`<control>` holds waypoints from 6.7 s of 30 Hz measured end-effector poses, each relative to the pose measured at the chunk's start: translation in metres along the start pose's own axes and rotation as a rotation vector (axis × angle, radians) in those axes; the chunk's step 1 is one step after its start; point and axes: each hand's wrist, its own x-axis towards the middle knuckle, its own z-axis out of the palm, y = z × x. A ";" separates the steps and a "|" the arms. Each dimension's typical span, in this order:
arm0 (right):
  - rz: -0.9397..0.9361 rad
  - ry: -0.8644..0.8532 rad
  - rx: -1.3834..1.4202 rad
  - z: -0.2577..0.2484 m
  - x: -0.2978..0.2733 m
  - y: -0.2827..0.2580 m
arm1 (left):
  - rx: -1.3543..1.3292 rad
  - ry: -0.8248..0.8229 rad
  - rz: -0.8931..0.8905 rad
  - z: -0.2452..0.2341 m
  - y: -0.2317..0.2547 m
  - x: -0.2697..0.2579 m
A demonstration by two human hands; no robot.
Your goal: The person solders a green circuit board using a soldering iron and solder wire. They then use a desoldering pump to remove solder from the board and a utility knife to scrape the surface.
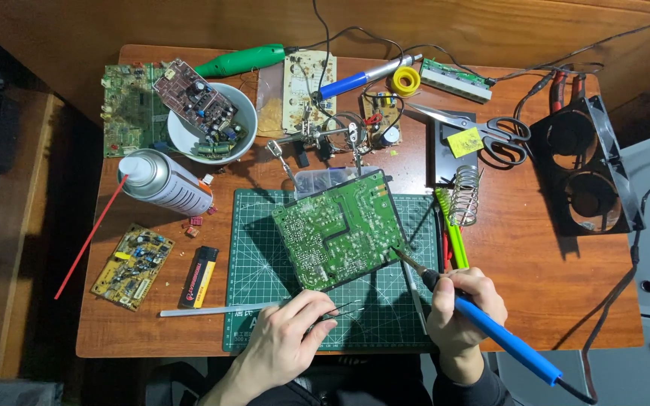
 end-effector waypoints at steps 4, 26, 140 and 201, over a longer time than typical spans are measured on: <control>-0.001 -0.014 -0.026 0.000 0.001 -0.003 | 0.001 0.001 -0.007 0.001 -0.001 -0.001; 0.015 0.046 -0.088 -0.044 -0.007 -0.024 | -0.005 -0.013 -0.026 0.001 0.000 -0.004; 0.205 -0.814 1.092 0.000 -0.008 -0.066 | 0.703 0.380 -0.086 -0.039 -0.033 -0.009; -0.182 -0.398 -0.334 -0.010 -0.032 -0.007 | 0.554 0.292 -0.020 -0.021 -0.014 -0.028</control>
